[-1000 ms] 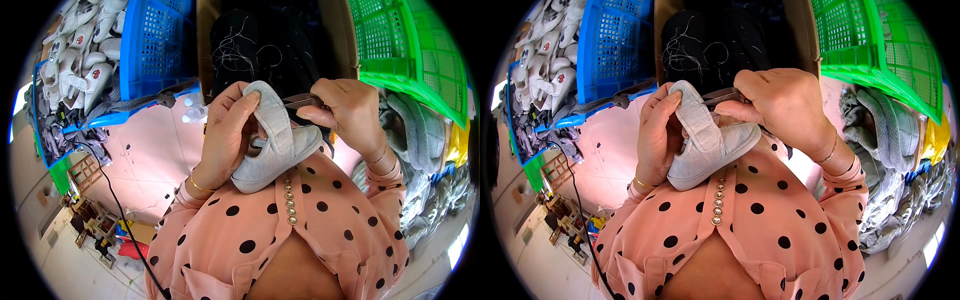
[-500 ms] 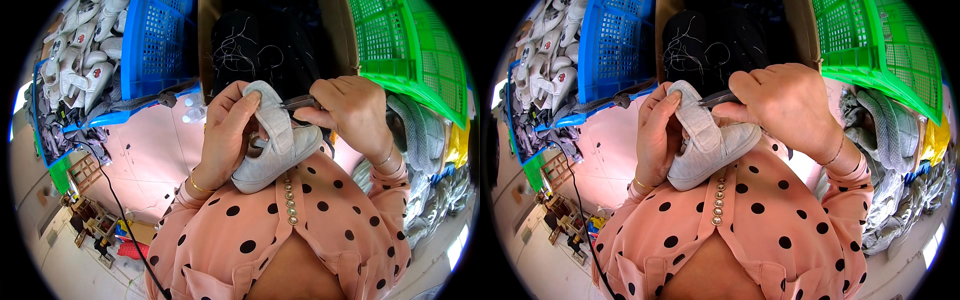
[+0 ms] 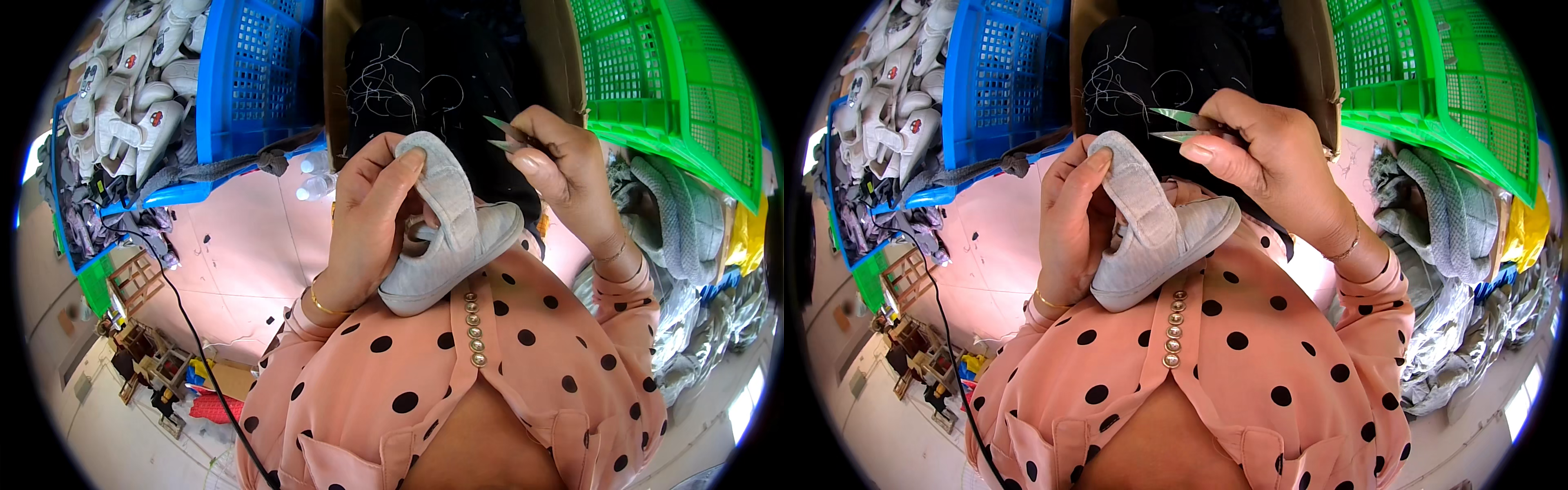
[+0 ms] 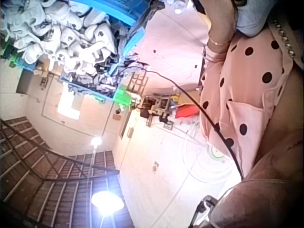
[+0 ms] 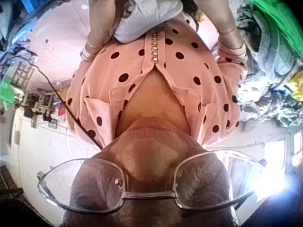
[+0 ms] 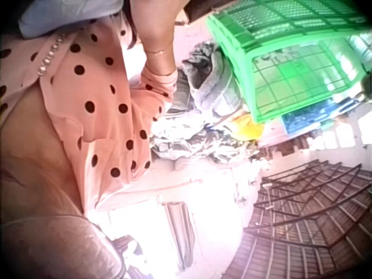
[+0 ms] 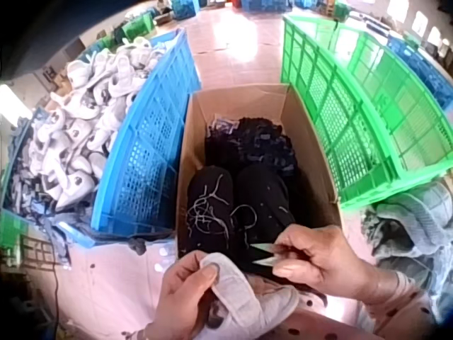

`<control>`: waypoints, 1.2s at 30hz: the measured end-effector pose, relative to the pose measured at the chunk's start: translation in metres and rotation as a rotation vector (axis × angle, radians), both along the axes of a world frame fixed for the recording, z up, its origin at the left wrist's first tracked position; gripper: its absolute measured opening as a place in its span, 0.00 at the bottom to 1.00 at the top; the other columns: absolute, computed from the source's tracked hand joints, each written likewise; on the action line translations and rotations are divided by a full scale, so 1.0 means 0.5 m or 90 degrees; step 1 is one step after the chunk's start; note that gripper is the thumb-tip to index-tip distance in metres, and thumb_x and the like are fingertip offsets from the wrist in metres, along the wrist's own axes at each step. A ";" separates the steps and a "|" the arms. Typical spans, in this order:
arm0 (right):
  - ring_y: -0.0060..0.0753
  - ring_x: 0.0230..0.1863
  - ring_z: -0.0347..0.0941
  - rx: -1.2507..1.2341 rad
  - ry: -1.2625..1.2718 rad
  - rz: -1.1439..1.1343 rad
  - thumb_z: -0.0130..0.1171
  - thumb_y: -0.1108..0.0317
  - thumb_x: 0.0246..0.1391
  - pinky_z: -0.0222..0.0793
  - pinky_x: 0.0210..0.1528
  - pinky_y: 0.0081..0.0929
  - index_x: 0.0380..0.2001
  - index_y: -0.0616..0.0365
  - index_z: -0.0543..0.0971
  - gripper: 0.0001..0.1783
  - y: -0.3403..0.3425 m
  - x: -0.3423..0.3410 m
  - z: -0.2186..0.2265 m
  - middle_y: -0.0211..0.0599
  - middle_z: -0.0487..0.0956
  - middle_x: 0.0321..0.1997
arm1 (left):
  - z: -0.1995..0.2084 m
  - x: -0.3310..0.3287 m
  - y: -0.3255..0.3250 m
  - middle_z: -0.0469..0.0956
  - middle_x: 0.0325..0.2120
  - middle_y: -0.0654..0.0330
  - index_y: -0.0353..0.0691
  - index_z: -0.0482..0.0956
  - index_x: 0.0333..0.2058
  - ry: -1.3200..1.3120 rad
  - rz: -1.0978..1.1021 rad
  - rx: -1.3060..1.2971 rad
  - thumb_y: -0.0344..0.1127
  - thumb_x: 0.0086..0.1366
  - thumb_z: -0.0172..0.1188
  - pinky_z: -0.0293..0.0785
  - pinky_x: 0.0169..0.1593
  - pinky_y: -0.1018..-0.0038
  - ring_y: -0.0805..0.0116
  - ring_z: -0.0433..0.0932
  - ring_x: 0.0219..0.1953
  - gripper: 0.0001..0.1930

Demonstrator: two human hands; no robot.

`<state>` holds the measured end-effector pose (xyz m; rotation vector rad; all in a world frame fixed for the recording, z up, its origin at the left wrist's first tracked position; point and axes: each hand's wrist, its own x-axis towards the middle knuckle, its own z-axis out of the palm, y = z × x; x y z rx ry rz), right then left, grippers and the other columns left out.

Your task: The person uses a pair of scissors to trim loose threads and excess fabric from the edges of a white slipper. The person holds the slipper in their left hand and carefully cuts the material with the scissors in their right hand, focusing on the strap and sole edges.

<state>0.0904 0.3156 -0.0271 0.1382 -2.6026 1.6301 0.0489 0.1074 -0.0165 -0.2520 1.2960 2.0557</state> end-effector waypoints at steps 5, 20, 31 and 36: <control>0.24 0.23 0.77 0.040 0.009 0.027 0.72 0.67 0.40 0.71 0.26 0.20 0.37 0.55 0.73 0.21 -0.049 -0.003 0.008 0.30 0.77 0.24 | -0.002 -0.004 0.000 0.79 0.27 0.60 0.36 0.73 0.35 0.011 -0.010 0.005 0.35 0.69 0.53 0.71 0.26 0.84 0.79 0.76 0.23 0.08; 0.36 0.25 0.78 0.145 0.086 -0.119 0.64 0.75 0.41 0.73 0.27 0.26 0.31 0.56 0.78 0.10 -0.038 -0.059 -0.015 0.37 0.78 0.22 | -0.007 -0.048 0.003 0.78 0.26 0.58 0.33 0.73 0.35 0.234 -0.056 -0.058 0.32 0.69 0.51 0.71 0.25 0.82 0.76 0.77 0.23 0.08; 0.22 0.23 0.73 -0.012 0.027 -0.171 0.59 0.81 0.45 0.70 0.28 0.18 0.35 0.61 0.77 0.11 -0.050 -0.080 -0.034 0.34 0.77 0.23 | -0.016 -0.080 -0.008 0.80 0.28 0.53 0.30 0.75 0.38 0.270 -0.043 -0.032 0.34 0.69 0.54 0.78 0.31 0.76 0.68 0.81 0.26 0.11; 0.17 0.25 0.72 -0.141 0.055 -0.083 0.67 0.73 0.47 0.71 0.30 0.16 0.42 0.57 0.77 0.17 -0.057 -0.067 -0.010 0.29 0.79 0.27 | -0.020 -0.092 -0.018 0.81 0.31 0.53 0.29 0.77 0.39 0.271 -0.037 -0.010 0.32 0.69 0.55 0.78 0.35 0.78 0.70 0.82 0.29 0.10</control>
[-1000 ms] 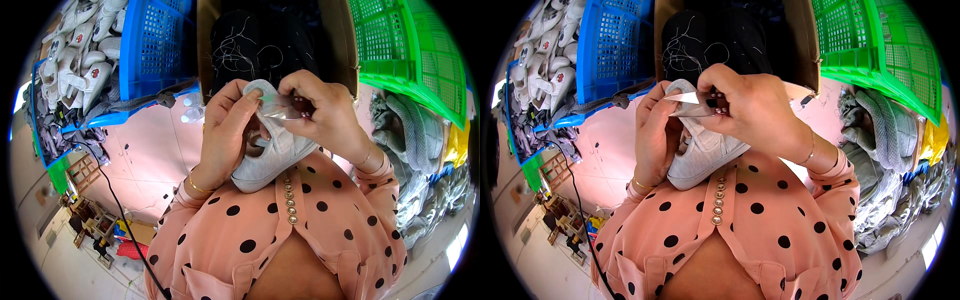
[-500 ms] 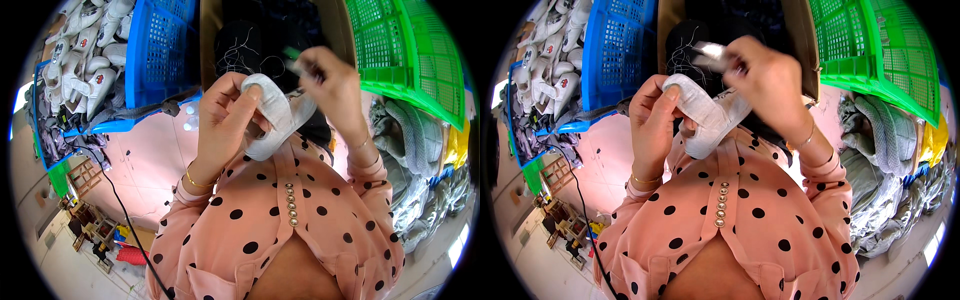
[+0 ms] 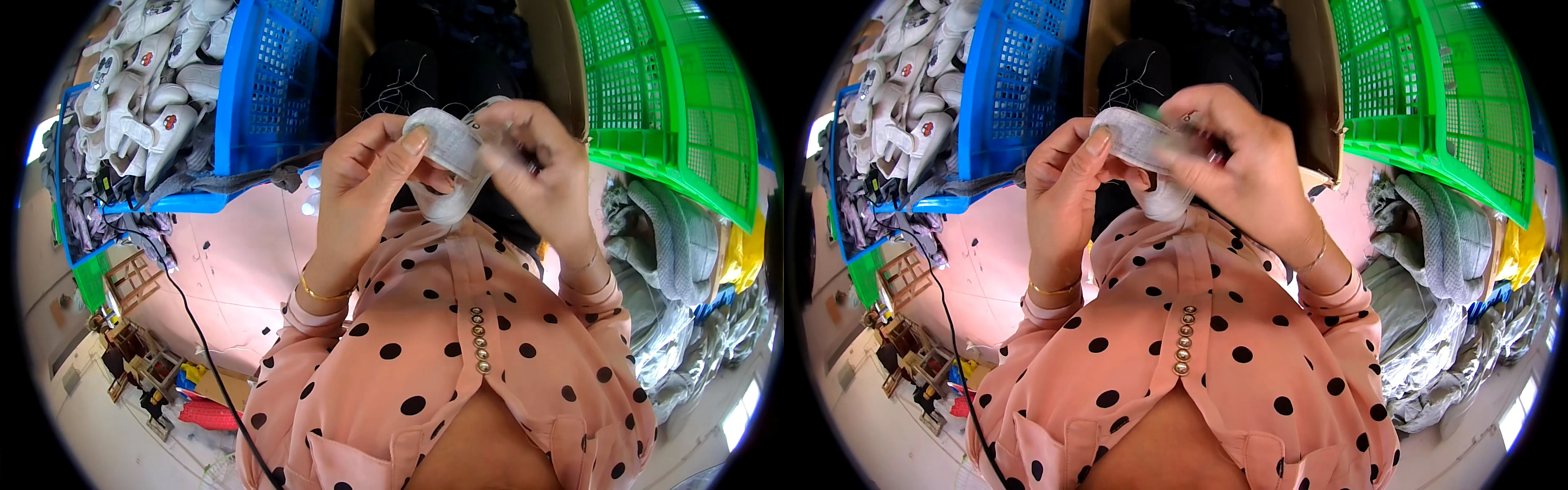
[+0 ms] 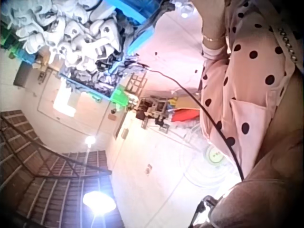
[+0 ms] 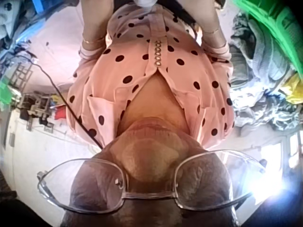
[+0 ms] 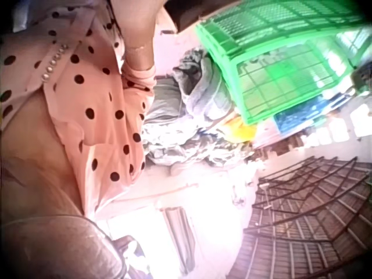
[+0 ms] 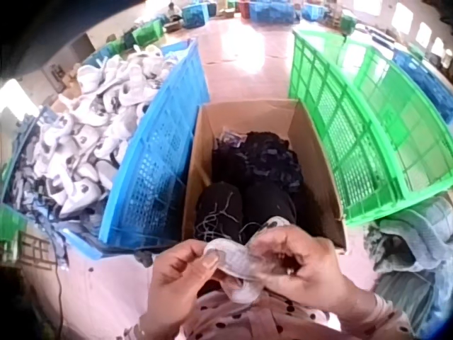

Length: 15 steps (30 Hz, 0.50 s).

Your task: The person uses a pair of scissors to trim loose threads and excess fabric from the edges of a white slipper. The person holds the slipper in their left hand and carefully cuts the material with the scissors in their right hand, focusing on the strap and sole edges.

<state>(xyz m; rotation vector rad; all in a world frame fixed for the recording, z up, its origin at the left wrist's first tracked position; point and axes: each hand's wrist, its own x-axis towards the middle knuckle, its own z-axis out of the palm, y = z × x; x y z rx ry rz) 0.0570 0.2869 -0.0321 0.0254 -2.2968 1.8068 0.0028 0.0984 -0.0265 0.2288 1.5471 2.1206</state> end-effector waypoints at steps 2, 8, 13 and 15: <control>0.23 0.23 0.75 0.118 0.014 -0.005 0.72 0.72 0.39 0.71 0.27 0.20 0.45 0.55 0.76 0.27 -0.014 0.008 0.005 0.30 0.78 0.24 | 0.005 0.001 0.006 0.82 0.31 0.53 0.29 0.77 0.40 -0.010 0.019 0.020 0.32 0.69 0.55 0.78 0.36 0.78 0.70 0.83 0.29 0.10; 0.31 0.21 0.75 0.338 0.166 -0.023 0.72 0.72 0.26 0.71 0.25 0.23 0.50 0.53 0.73 0.38 -0.018 -0.004 -0.014 0.30 0.77 0.22 | 0.004 0.005 0.000 0.82 0.31 0.57 0.28 0.78 0.40 0.038 0.009 -0.005 0.31 0.68 0.57 0.76 0.41 0.79 0.74 0.80 0.34 0.10; 0.31 0.20 0.75 0.203 0.183 -0.002 0.67 0.74 0.32 0.71 0.26 0.22 0.45 0.58 0.75 0.29 0.003 -0.014 -0.034 0.34 0.76 0.22 | 0.011 0.010 0.007 0.78 0.43 0.56 0.32 0.78 0.46 0.116 0.018 -0.033 0.28 0.64 0.61 0.74 0.48 0.78 0.73 0.77 0.42 0.12; 0.18 0.22 0.69 0.012 0.032 -0.021 0.62 0.73 0.51 0.67 0.26 0.17 0.40 0.61 0.76 0.12 -0.002 0.001 -0.033 0.33 0.73 0.23 | -0.003 -0.002 0.011 0.77 0.45 0.56 0.35 0.77 0.48 0.227 0.049 -0.084 0.28 0.62 0.63 0.72 0.51 0.75 0.70 0.76 0.46 0.15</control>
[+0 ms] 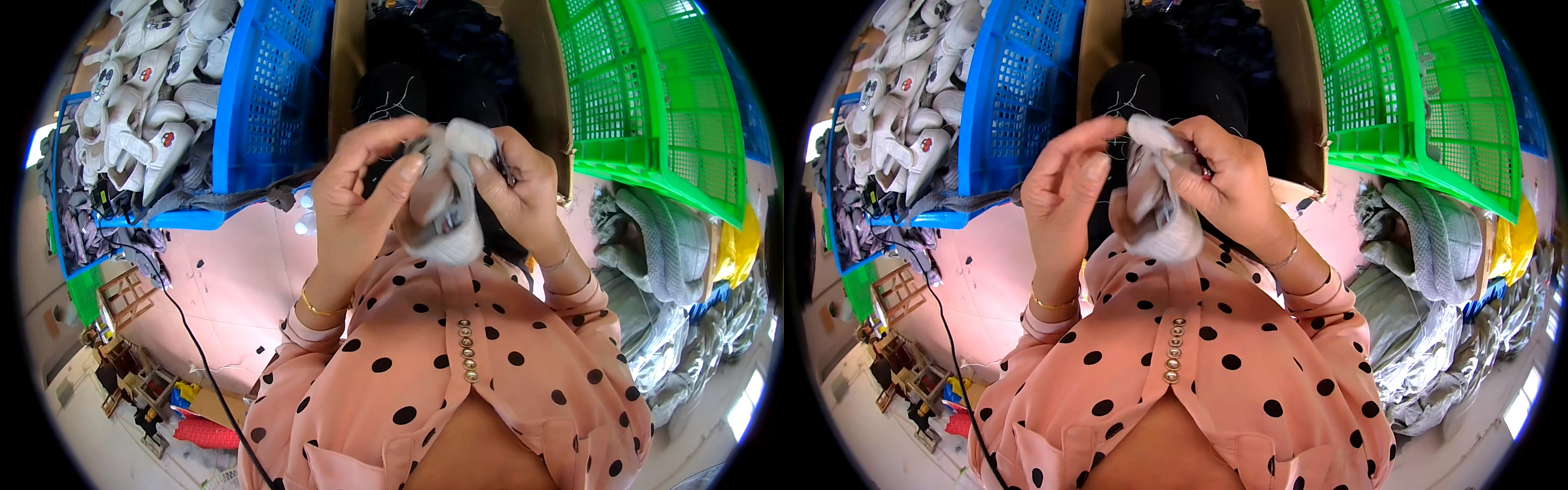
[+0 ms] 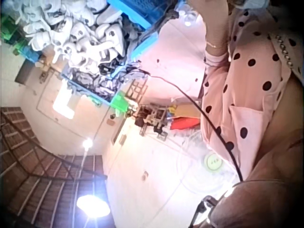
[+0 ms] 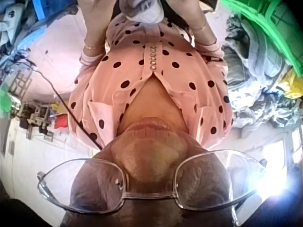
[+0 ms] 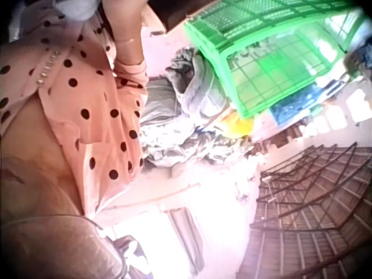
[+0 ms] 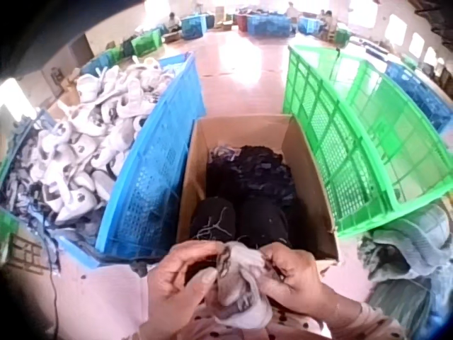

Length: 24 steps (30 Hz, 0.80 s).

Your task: The person uses a pair of scissors to trim loose threads and excess fabric from the edges of a white slipper. The person holds the slipper in their left hand and carefully cuts the material with the scissors in their right hand, focusing on the strap and sole edges.

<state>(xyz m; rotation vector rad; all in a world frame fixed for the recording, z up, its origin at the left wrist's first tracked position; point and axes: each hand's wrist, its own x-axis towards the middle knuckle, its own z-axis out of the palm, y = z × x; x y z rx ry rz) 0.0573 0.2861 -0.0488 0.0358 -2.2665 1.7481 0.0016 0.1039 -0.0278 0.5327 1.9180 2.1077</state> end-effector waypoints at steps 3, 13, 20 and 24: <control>0.12 0.24 0.63 -0.188 -0.116 0.055 0.58 0.68 0.60 0.62 0.27 0.14 0.35 0.61 0.74 0.07 0.012 0.011 -0.012 0.24 0.71 0.23 | -0.009 -0.002 0.007 0.78 0.38 0.59 0.36 0.79 0.42 0.139 -0.055 -0.183 0.32 0.56 0.68 0.69 0.52 0.70 0.65 0.73 0.49 0.15; 0.11 0.22 0.58 -0.409 -0.177 -0.004 0.54 0.64 0.65 0.57 0.25 0.13 0.37 0.61 0.74 0.10 0.002 0.028 -0.035 0.20 0.66 0.21 | -0.039 0.022 0.013 0.78 0.22 0.66 0.33 0.78 0.37 -0.050 -0.170 -0.196 0.27 0.64 0.61 0.67 0.26 0.89 0.86 0.73 0.23 0.05; 0.10 0.21 0.58 -0.382 -0.192 0.014 0.53 0.65 0.65 0.56 0.23 0.11 0.35 0.62 0.73 0.10 -0.011 0.031 -0.051 0.20 0.65 0.20 | -0.044 0.034 0.006 0.79 0.28 0.63 0.31 0.79 0.40 -0.185 -0.141 -0.124 0.25 0.64 0.60 0.71 0.31 0.88 0.84 0.76 0.28 0.07; 0.09 0.21 0.57 -0.346 -0.191 0.016 0.51 0.65 0.66 0.55 0.23 0.12 0.35 0.63 0.73 0.10 -0.018 0.034 -0.052 0.19 0.66 0.20 | -0.050 0.025 -0.002 0.81 0.26 0.63 0.33 0.81 0.39 -0.167 -0.136 -0.154 0.28 0.62 0.63 0.73 0.32 0.85 0.81 0.78 0.28 0.07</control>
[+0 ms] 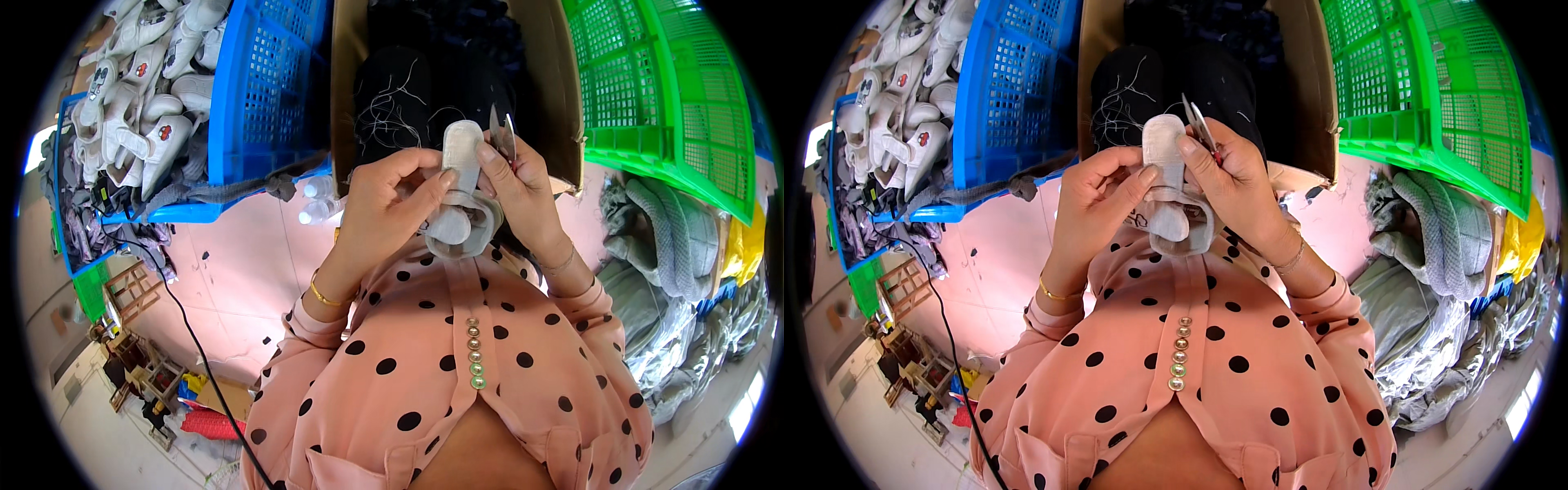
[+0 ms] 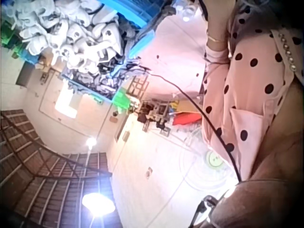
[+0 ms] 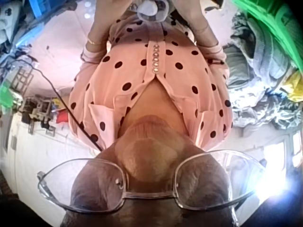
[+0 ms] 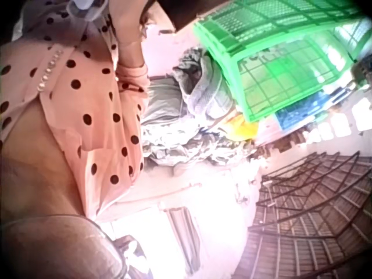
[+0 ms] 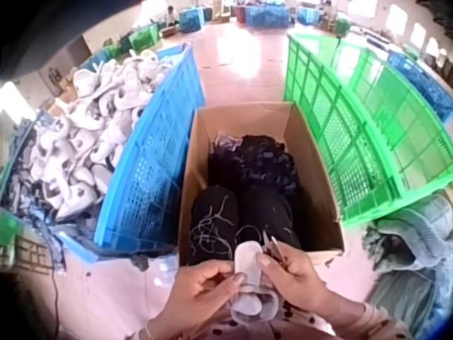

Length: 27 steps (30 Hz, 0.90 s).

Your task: The person uses a pair of scissors to trim loose threads and excess fabric from the edges of a white slipper. The person holds the slipper in their left hand and carefully cuts the material with the scissors in their right hand, focusing on the strap and sole edges.

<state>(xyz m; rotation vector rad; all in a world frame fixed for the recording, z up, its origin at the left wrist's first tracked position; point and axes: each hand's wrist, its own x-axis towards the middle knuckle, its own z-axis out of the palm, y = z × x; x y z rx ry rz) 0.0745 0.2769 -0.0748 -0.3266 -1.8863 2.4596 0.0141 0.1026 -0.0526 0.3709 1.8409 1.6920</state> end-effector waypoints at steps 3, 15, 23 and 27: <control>0.12 0.22 0.61 0.070 0.021 -0.003 0.55 0.61 0.64 0.59 0.24 0.13 0.36 0.62 0.73 0.13 0.016 -0.008 0.014 0.24 0.68 0.20 | 0.007 0.004 0.003 0.81 0.27 0.62 0.32 0.81 0.39 -0.026 0.058 0.042 0.26 0.62 0.62 0.74 0.32 0.85 0.82 0.78 0.28 0.07; 0.29 0.20 0.71 0.758 0.224 -0.038 0.63 0.41 0.45 0.68 0.23 0.24 0.32 0.55 0.74 0.27 0.054 -0.010 0.064 0.28 0.72 0.18 | 0.043 -0.009 -0.002 0.82 0.28 0.59 0.28 0.80 0.39 -0.056 0.088 0.066 0.24 0.63 0.60 0.75 0.31 0.86 0.82 0.78 0.29 0.07; 0.31 0.17 0.68 0.974 0.348 -0.053 0.66 0.46 0.40 0.62 0.19 0.26 0.19 0.51 0.71 0.22 0.061 -0.021 0.082 0.28 0.67 0.15 | 0.054 0.000 0.002 0.82 0.28 0.59 0.28 0.80 0.40 -0.074 0.107 0.119 0.23 0.63 0.60 0.74 0.30 0.87 0.82 0.78 0.29 0.07; 0.30 0.16 0.67 0.993 0.343 -0.046 0.66 0.46 0.40 0.61 0.19 0.25 0.18 0.50 0.69 0.23 0.063 -0.023 0.086 0.27 0.66 0.14 | 0.054 0.004 0.002 0.82 0.29 0.59 0.28 0.80 0.42 -0.073 0.119 0.138 0.23 0.62 0.60 0.73 0.29 0.87 0.83 0.78 0.28 0.09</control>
